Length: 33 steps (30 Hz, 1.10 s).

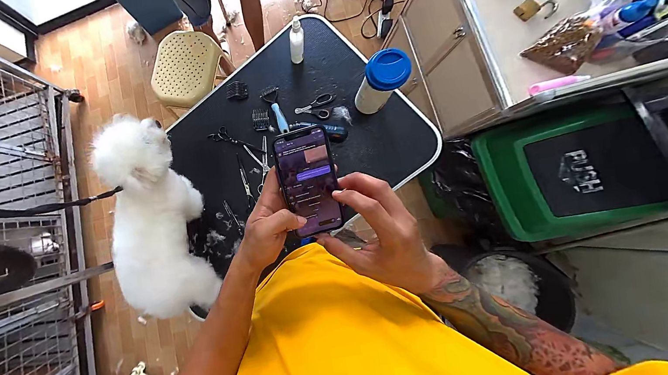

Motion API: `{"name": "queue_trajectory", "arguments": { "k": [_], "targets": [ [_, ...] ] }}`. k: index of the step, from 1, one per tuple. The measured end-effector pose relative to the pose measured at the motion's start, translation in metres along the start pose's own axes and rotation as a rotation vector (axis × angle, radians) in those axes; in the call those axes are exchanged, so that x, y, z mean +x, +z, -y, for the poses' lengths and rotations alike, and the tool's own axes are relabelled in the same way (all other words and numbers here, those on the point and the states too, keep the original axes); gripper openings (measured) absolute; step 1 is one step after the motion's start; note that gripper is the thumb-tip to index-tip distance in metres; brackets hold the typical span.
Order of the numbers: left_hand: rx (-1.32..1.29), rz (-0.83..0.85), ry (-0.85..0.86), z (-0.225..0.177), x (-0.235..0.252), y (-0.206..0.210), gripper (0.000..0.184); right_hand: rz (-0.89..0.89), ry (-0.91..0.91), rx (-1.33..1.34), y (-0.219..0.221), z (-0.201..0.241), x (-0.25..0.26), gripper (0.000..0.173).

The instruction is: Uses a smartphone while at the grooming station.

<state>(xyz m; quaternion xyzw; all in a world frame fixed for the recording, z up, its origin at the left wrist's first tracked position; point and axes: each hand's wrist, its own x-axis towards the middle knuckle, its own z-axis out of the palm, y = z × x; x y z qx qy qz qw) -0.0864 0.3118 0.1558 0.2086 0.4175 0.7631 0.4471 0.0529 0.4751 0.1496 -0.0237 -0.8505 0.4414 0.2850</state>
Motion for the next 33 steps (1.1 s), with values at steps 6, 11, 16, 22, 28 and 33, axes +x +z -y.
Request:
{"name": "queue_trajectory", "arguments": {
  "k": [6, 11, 16, 22, 28, 33],
  "targets": [
    [0.032, 0.030, 0.008, -0.012, 0.000, 0.006, 0.081, -0.059, -0.146, 0.000, -0.008, -0.001, -0.004, 0.025],
    [-0.003, 0.028, 0.005, -0.016, 0.001, 0.007, 0.081, -0.047, -0.231, -0.121, -0.006, -0.003, -0.008, 0.021],
    [-0.001, 0.018, 0.007, -0.019, 0.003, 0.009, 0.082, -0.101, -0.263, -0.160, -0.003, -0.004, -0.008, 0.022],
    [0.019, 0.021, 0.014, -0.023, 0.005, 0.011, 0.081, -0.122, -0.287, -0.175, -0.005, -0.006, -0.004, 0.023],
    [0.097, 0.039, 0.032, -0.026, 0.004, 0.012, 0.078, -0.056, -0.220, -0.215, -0.007, 0.002, 0.003, 0.035],
    [0.112, 0.044, 0.021, -0.025, 0.001, 0.013, 0.075, 0.005, -0.208, -0.247, -0.007, 0.001, 0.002, 0.037]
  ]
}}
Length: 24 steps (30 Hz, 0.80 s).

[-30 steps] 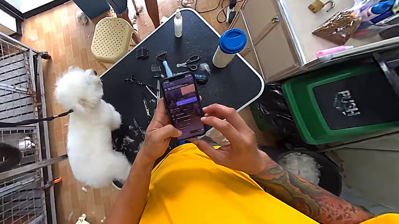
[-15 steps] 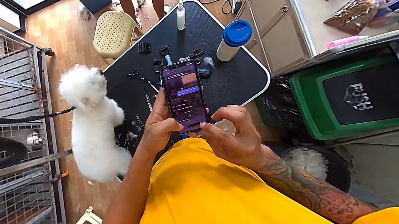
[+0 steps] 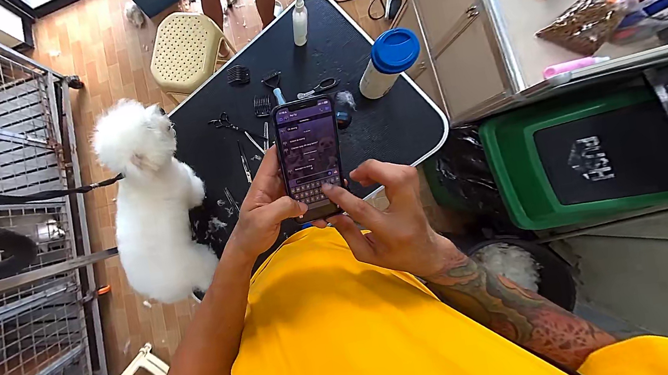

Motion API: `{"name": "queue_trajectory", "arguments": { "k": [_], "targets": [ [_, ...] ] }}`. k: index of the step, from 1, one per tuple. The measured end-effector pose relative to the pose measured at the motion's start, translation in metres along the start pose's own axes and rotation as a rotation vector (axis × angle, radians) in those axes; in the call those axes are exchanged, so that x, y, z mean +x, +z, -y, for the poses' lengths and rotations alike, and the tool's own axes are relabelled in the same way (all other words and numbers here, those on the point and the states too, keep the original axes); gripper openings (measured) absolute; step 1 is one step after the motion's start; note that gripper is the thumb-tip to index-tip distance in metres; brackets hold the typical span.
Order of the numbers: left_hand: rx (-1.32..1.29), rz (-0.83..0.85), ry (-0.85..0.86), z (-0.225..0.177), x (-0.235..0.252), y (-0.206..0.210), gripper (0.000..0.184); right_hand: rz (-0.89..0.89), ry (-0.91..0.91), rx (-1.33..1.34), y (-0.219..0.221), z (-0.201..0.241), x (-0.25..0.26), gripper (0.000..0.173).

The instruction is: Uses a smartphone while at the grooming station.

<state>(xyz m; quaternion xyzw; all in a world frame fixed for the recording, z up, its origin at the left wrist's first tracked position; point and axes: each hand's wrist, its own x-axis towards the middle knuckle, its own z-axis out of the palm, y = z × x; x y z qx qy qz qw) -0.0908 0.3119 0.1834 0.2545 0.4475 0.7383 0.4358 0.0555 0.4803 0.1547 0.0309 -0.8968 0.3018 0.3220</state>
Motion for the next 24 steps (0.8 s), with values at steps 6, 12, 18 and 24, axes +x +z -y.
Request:
{"name": "queue_trajectory", "arguments": {
  "k": [6, 12, 18, 24],
  "targets": [
    [0.002, -0.046, 0.006, 0.003, -0.002, 0.002, 0.067, -0.080, -0.068, 0.020, 0.003, 0.001, -0.008, 0.026],
    [-0.047, -0.010, 0.013, 0.005, -0.003, 0.002, 0.070, -0.067, -0.047, 0.024, 0.003, 0.002, -0.009, 0.028],
    [-0.058, -0.028, 0.025, 0.008, -0.003, 0.002, 0.069, -0.096, -0.082, 0.042, 0.004, 0.001, -0.012, 0.023],
    [0.019, -0.076, 0.021, 0.009, -0.002, 0.006, 0.065, -0.125, -0.081, 0.059, 0.007, 0.001, -0.014, 0.026]
  ]
}}
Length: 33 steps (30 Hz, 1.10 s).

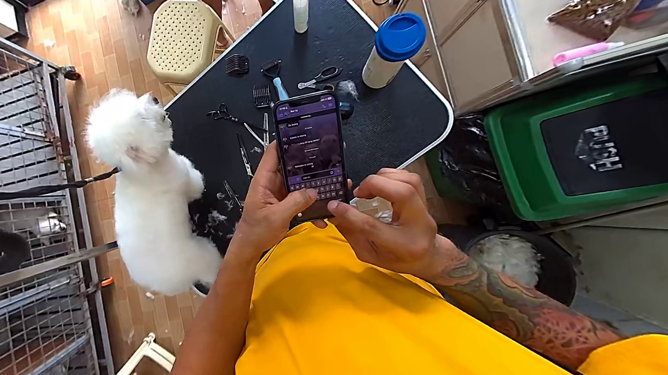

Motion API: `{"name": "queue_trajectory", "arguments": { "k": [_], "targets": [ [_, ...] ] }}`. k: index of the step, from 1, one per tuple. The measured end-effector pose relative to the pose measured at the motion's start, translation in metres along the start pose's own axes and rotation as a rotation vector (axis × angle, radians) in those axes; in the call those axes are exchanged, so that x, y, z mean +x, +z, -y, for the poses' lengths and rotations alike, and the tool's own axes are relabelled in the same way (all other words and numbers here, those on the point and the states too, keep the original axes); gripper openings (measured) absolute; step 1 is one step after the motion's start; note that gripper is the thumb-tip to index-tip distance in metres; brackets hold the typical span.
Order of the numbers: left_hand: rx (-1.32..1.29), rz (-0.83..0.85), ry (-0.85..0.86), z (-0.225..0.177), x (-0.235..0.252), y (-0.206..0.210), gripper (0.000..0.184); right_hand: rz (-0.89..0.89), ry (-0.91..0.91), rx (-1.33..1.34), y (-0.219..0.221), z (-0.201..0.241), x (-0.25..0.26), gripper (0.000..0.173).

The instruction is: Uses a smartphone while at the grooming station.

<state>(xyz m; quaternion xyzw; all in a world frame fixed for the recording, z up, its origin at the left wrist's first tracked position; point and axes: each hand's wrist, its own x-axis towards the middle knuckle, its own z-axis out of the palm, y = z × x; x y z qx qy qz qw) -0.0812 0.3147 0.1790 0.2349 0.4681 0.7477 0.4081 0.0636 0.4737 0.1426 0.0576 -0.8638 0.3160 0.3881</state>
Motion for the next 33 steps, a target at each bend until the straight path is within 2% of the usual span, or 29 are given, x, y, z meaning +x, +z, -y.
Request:
{"name": "queue_trajectory", "arguments": {
  "k": [5, 10, 13, 18, 22, 29, 33],
  "targets": [
    [-0.076, 0.048, -0.012, 0.002, -0.002, -0.004, 0.074, -0.010, 0.029, 0.003, -0.001, -0.001, 0.001, 0.029],
    [-0.073, 0.036, -0.004, 0.003, -0.002, -0.004, 0.067, 0.032, 0.069, -0.017, -0.002, 0.000, 0.004, 0.039],
    [-0.090, 0.041, -0.002, 0.004, -0.003, -0.004, 0.070, 0.088, 0.090, -0.025, -0.003, 0.001, 0.005, 0.041],
    [-0.157, 0.073, -0.001, 0.004, -0.005, -0.007, 0.074, 0.033, 0.114, -0.022, -0.003, 0.001, 0.004, 0.053],
    [-0.167, 0.080, -0.004, 0.005, -0.007, -0.008, 0.075, 0.059, 0.133, -0.046, -0.003, 0.001, 0.004, 0.059],
    [-0.151, 0.073, -0.008, 0.005, -0.008, -0.007, 0.074, -0.031, 0.100, -0.019, -0.002, 0.000, -0.004, 0.040],
    [-0.155, 0.079, -0.003, 0.007, -0.008, -0.007, 0.072, -0.022, 0.103, -0.023, -0.002, 0.001, -0.006, 0.040]
  ]
}}
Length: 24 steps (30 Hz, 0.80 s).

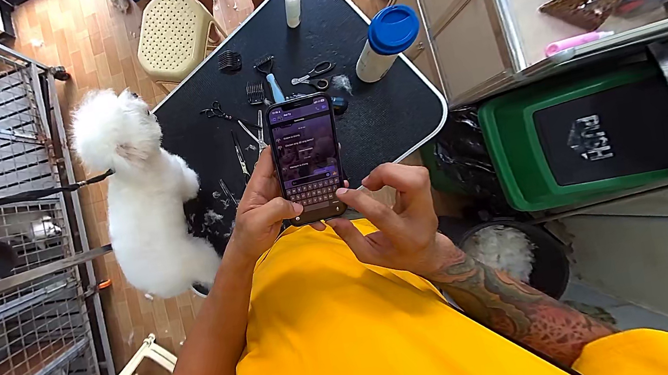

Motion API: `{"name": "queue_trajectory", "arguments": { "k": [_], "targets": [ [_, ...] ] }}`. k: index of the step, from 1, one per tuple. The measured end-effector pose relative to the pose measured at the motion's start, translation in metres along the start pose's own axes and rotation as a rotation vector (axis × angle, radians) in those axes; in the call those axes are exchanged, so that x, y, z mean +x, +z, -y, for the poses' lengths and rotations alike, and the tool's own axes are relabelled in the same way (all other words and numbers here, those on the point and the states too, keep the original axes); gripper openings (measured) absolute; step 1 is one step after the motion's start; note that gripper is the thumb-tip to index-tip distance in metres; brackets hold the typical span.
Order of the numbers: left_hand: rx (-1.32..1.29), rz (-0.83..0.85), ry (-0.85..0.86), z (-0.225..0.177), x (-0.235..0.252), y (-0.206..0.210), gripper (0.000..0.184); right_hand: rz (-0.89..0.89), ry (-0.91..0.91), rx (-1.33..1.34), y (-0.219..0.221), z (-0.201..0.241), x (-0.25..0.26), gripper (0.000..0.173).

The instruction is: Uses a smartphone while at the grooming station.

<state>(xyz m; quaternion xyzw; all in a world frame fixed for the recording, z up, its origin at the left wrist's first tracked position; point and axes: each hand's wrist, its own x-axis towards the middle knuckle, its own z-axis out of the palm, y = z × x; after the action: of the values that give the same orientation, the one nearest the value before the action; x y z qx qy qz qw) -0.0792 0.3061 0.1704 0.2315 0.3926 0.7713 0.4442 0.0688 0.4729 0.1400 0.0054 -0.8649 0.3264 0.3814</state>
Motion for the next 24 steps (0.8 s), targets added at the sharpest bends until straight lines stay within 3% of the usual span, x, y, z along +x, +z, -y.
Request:
{"name": "queue_trajectory", "arguments": {
  "k": [8, 13, 18, 24],
  "targets": [
    [0.048, -0.018, -0.010, 0.0025, -0.0001, 0.0046, 0.071, 0.093, 0.022, -0.026, -0.0017, 0.0013, 0.0022, 0.047],
    [0.104, -0.071, -0.005, 0.0032, 0.0005, 0.0074, 0.065, 0.030, -0.018, 0.005, 0.0013, 0.0019, -0.0001, 0.038],
    [0.085, -0.020, -0.005, 0.0012, -0.0004, 0.0053, 0.073, 0.114, 0.001, -0.007, 0.0013, 0.0028, 0.0031, 0.042],
    [0.078, -0.027, 0.002, 0.0025, -0.0021, 0.0030, 0.072, 0.056, -0.085, 0.049, 0.0037, 0.0025, -0.0031, 0.024]
  ]
}}
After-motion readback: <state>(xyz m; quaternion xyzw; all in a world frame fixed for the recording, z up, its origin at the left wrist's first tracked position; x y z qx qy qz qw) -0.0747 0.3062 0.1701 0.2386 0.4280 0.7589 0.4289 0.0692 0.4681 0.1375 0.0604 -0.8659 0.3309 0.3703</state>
